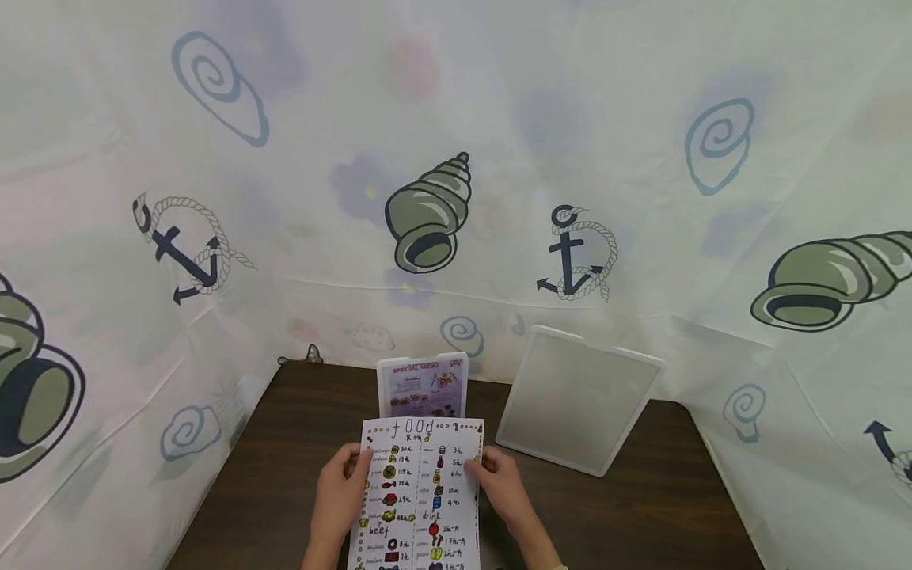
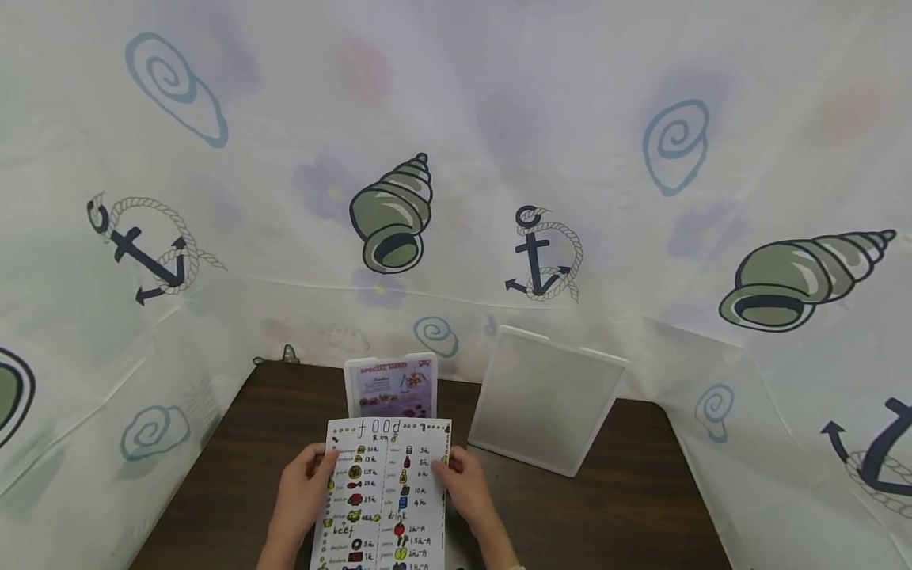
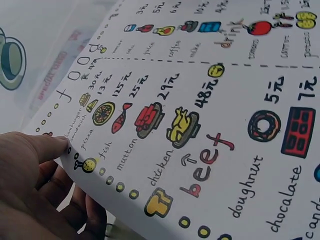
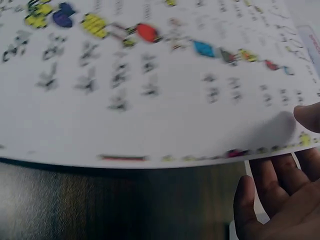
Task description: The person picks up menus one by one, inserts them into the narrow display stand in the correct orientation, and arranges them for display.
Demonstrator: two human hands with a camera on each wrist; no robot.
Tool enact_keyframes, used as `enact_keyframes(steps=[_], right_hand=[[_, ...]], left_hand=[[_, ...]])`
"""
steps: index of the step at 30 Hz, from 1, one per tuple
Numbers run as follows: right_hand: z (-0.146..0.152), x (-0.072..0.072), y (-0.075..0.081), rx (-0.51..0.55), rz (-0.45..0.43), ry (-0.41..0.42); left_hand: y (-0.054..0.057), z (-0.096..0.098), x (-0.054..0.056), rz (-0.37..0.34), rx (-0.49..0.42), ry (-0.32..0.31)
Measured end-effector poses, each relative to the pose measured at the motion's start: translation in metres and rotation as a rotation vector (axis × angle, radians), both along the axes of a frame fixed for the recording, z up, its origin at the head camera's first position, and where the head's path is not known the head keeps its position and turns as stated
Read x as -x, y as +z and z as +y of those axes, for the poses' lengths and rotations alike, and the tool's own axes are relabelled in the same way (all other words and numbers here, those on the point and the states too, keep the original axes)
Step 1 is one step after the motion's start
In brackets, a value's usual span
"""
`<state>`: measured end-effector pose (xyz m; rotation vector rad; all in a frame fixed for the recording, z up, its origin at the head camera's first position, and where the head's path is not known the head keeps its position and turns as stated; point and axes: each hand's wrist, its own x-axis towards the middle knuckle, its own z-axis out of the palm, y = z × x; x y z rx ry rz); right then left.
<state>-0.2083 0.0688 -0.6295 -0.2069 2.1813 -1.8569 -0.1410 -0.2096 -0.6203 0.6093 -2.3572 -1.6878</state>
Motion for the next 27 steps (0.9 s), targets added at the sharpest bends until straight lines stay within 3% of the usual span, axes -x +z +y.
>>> enact_keyframes(steps=[5, 11, 20, 27], right_hand=[[0.006, -0.001, -0.002, -0.013, 0.002, -0.013], [0.011, 0.002, 0.0, -0.035, 0.005, -0.068], [0.019, 0.009, 0.021, -0.005, 0.003, -0.143], [0.033, 0.012, 0.035, 0.015, 0.008, -0.209]], left_hand=[[0.012, 0.003, 0.005, 0.025, 0.011, -0.001], [0.018, 0.008, 0.009, 0.076, -0.005, -0.017], [0.023, 0.014, 0.018, 0.162, -0.032, -0.007], [0.023, 0.02, 0.021, 0.165, -0.036, -0.073]])
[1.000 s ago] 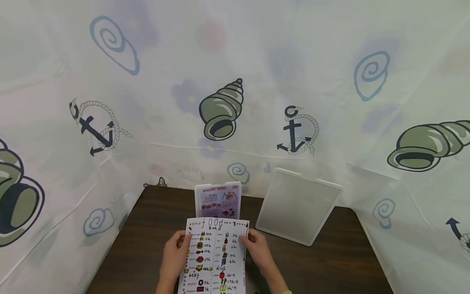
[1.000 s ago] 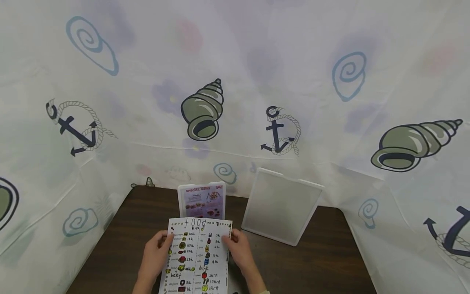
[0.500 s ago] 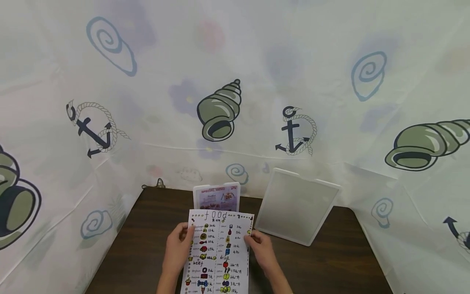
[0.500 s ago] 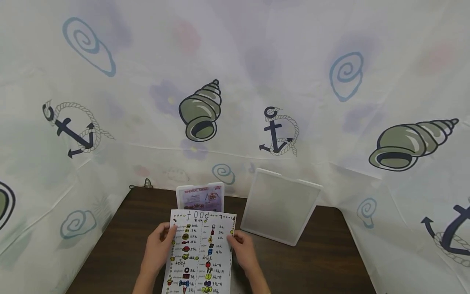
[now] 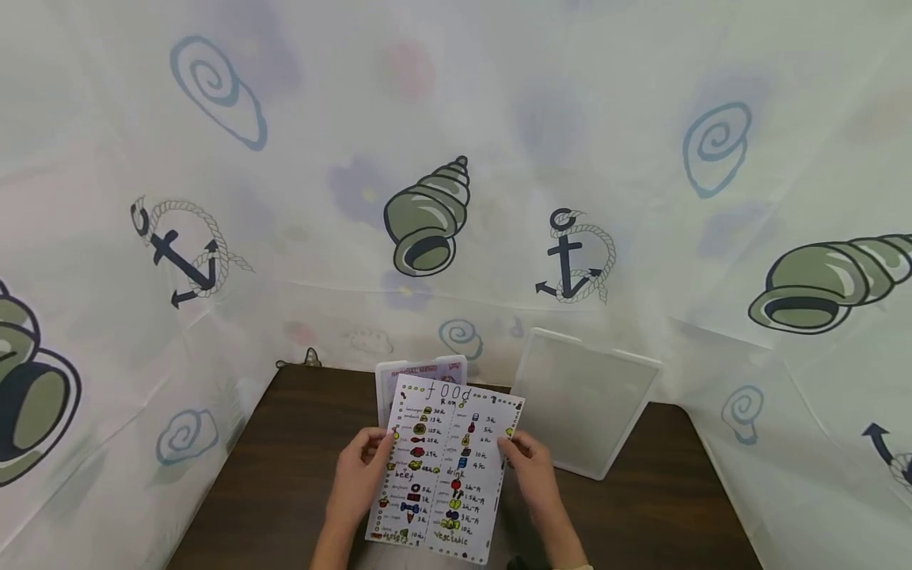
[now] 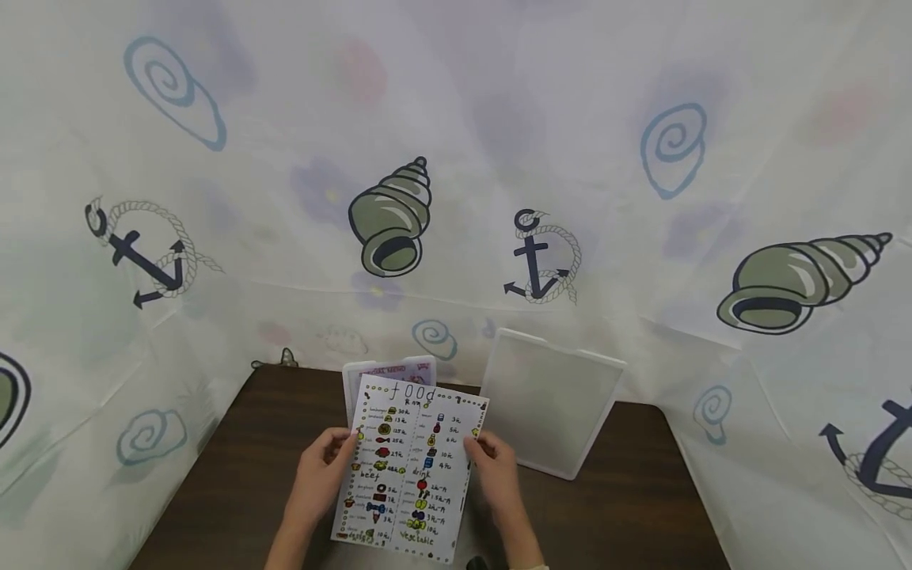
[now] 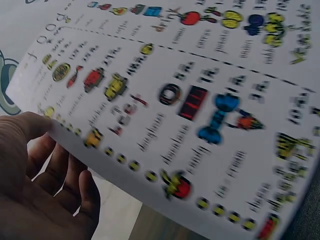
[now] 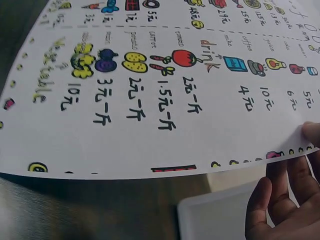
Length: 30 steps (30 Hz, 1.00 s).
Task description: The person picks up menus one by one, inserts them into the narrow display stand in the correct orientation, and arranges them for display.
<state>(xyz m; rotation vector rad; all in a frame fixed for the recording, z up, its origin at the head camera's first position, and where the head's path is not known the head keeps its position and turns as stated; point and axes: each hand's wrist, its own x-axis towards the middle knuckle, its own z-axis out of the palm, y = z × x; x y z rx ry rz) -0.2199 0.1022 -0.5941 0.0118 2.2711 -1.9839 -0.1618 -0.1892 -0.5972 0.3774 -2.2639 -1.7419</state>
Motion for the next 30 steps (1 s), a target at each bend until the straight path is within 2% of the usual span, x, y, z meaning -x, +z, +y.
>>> enact_keyframes(steps=[4, 8, 14, 18, 25, 30], right_hand=[[0.007, 0.002, 0.006, -0.011, 0.0, -0.025], [0.01, 0.006, 0.013, -0.005, 0.004, -0.049], [0.012, 0.01, 0.02, 0.034, -0.005, -0.079], [0.014, 0.011, 0.019, 0.066, -0.007, -0.057], [0.018, 0.008, 0.017, 0.044, -0.022, -0.018], [0.018, 0.008, 0.018, 0.042, -0.029, -0.041]], left_hand=[[-0.002, 0.004, -0.001, -0.002, 0.0, -0.019], [-0.001, 0.006, 0.001, 0.031, 0.003, -0.039], [0.009, 0.01, 0.005, 0.098, 0.007, -0.04], [0.017, 0.014, 0.007, 0.118, 0.005, -0.023], [0.028, 0.017, 0.008, 0.157, -0.071, -0.037], [0.033, 0.017, 0.011, 0.166, -0.053, -0.017]])
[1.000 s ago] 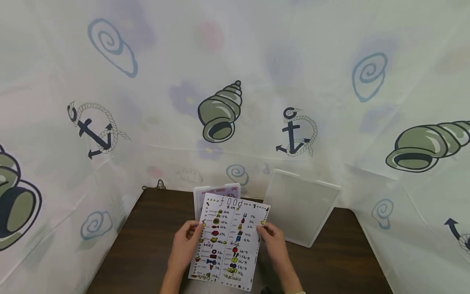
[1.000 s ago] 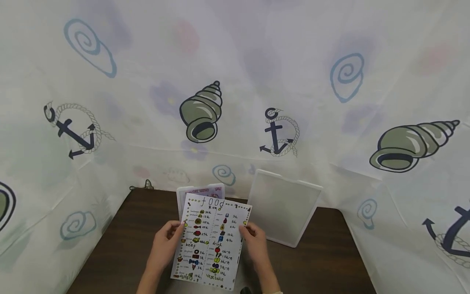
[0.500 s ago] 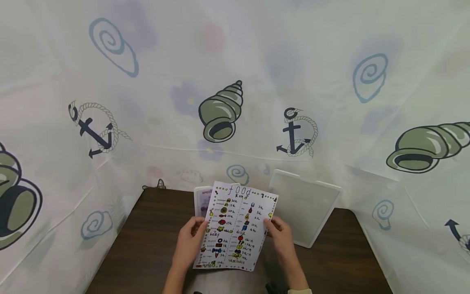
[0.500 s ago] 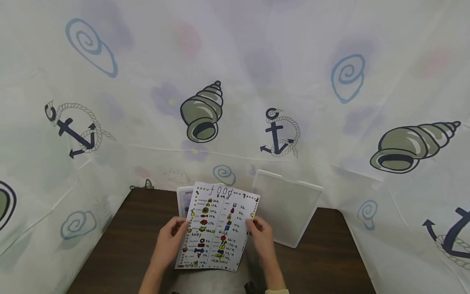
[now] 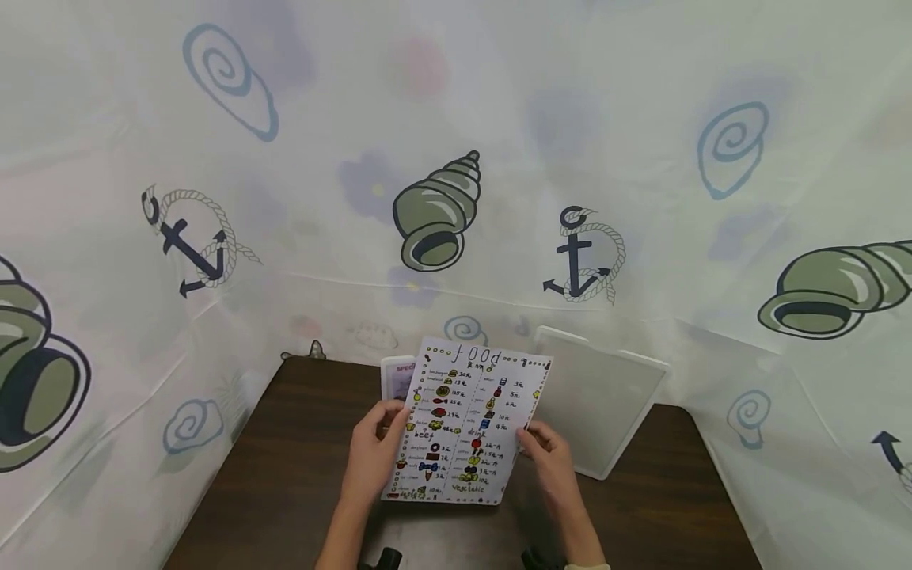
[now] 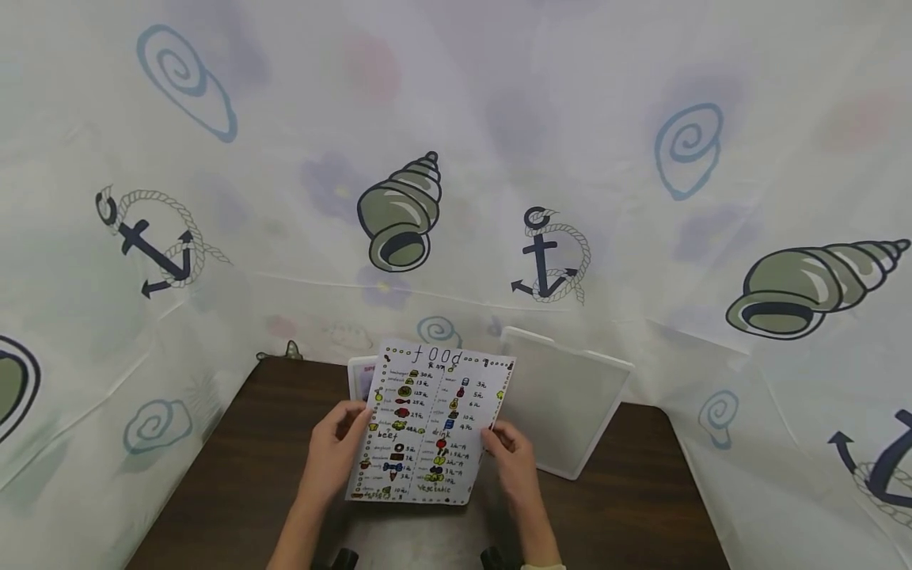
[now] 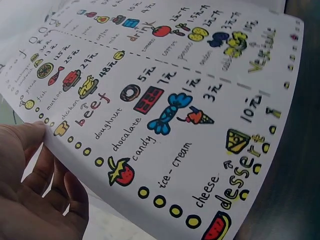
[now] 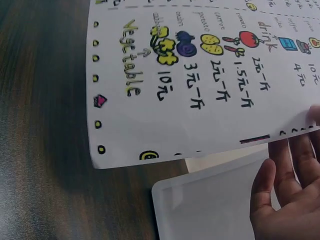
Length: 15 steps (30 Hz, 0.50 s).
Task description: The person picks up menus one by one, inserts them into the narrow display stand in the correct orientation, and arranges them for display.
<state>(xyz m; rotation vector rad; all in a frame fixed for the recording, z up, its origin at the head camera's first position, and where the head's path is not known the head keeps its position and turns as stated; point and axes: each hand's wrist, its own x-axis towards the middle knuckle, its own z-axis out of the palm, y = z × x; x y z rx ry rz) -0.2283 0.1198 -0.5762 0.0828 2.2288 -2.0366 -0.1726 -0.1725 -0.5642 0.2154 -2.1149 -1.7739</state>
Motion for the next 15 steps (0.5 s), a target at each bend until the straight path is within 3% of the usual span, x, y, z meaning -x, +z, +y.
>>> enact_keyframes(steps=[9, 15], right_hand=[[0.002, 0.001, 0.006, -0.012, 0.026, -0.061], [0.007, 0.004, 0.018, 0.018, 0.027, -0.105]], left_hand=[[0.007, 0.002, 0.003, -0.005, 0.007, 0.002], [0.007, 0.004, 0.003, -0.02, 0.019, -0.063]])
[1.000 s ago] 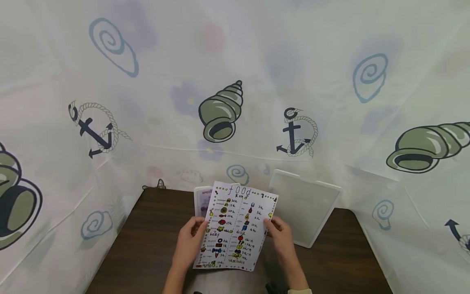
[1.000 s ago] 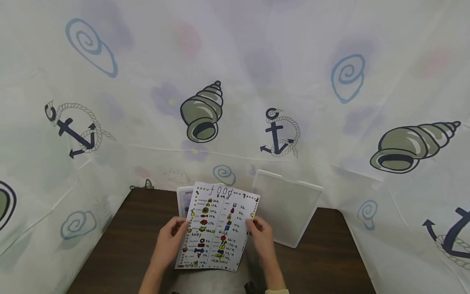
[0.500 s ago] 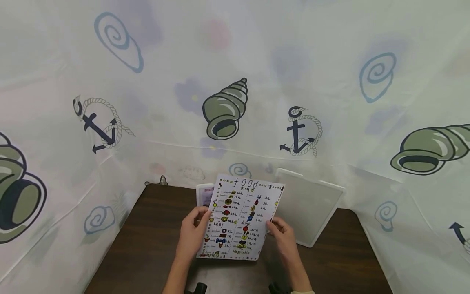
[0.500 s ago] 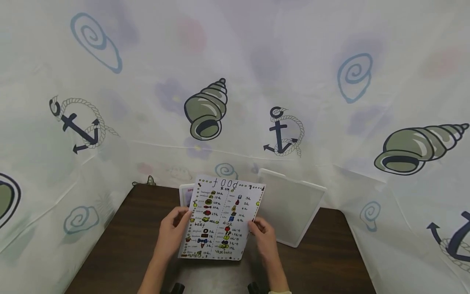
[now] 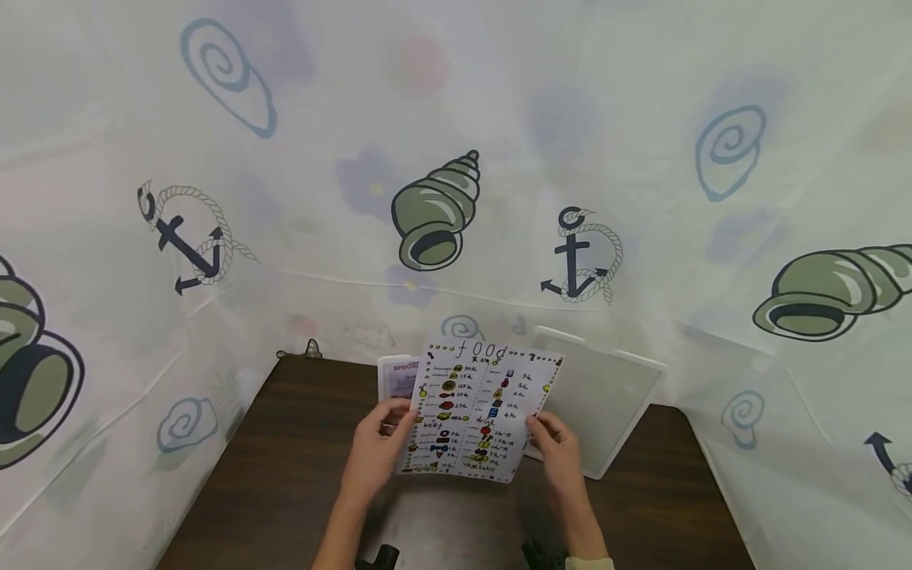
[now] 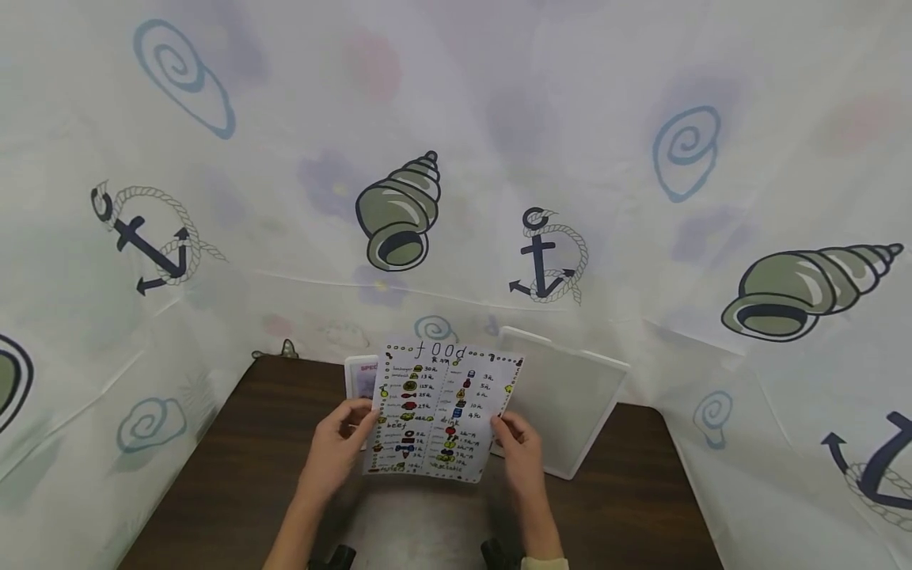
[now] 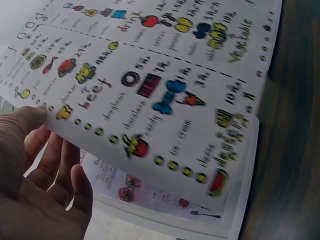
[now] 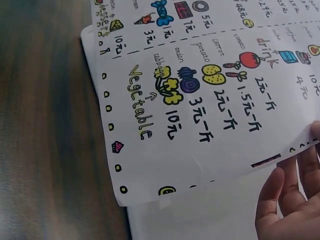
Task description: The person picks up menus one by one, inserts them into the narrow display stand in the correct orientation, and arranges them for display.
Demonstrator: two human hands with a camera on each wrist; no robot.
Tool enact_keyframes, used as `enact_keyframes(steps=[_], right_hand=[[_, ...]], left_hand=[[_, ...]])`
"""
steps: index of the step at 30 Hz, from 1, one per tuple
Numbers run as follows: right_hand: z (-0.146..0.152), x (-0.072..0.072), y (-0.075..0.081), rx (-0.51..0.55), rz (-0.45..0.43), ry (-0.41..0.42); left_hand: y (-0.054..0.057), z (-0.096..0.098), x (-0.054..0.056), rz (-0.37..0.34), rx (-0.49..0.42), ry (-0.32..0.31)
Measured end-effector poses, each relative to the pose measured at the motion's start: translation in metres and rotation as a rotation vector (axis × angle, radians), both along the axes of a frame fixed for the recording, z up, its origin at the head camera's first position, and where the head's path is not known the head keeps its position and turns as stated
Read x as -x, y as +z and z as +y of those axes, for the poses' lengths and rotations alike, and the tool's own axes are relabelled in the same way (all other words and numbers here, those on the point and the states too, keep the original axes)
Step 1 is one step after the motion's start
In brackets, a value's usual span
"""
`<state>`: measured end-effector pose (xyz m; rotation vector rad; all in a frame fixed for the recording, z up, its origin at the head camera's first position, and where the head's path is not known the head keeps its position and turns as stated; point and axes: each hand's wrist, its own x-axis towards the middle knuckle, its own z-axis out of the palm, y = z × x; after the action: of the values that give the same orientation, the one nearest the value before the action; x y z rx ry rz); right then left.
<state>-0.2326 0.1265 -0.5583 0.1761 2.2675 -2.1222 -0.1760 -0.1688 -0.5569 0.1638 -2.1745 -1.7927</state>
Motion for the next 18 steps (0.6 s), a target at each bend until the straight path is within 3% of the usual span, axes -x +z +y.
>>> enact_keyframes(steps=[4, 11, 18], right_hand=[[0.002, 0.002, 0.009, 0.033, 0.006, -0.027], [0.007, 0.009, 0.018, 0.057, 0.01, -0.055], [0.011, 0.016, 0.024, 0.091, 0.045, -0.083]], left_hand=[[-0.001, 0.0, 0.001, -0.012, 0.037, -0.039], [-0.002, -0.002, 0.005, -0.017, 0.11, -0.032], [0.002, -0.001, 0.007, -0.014, 0.148, -0.091]])
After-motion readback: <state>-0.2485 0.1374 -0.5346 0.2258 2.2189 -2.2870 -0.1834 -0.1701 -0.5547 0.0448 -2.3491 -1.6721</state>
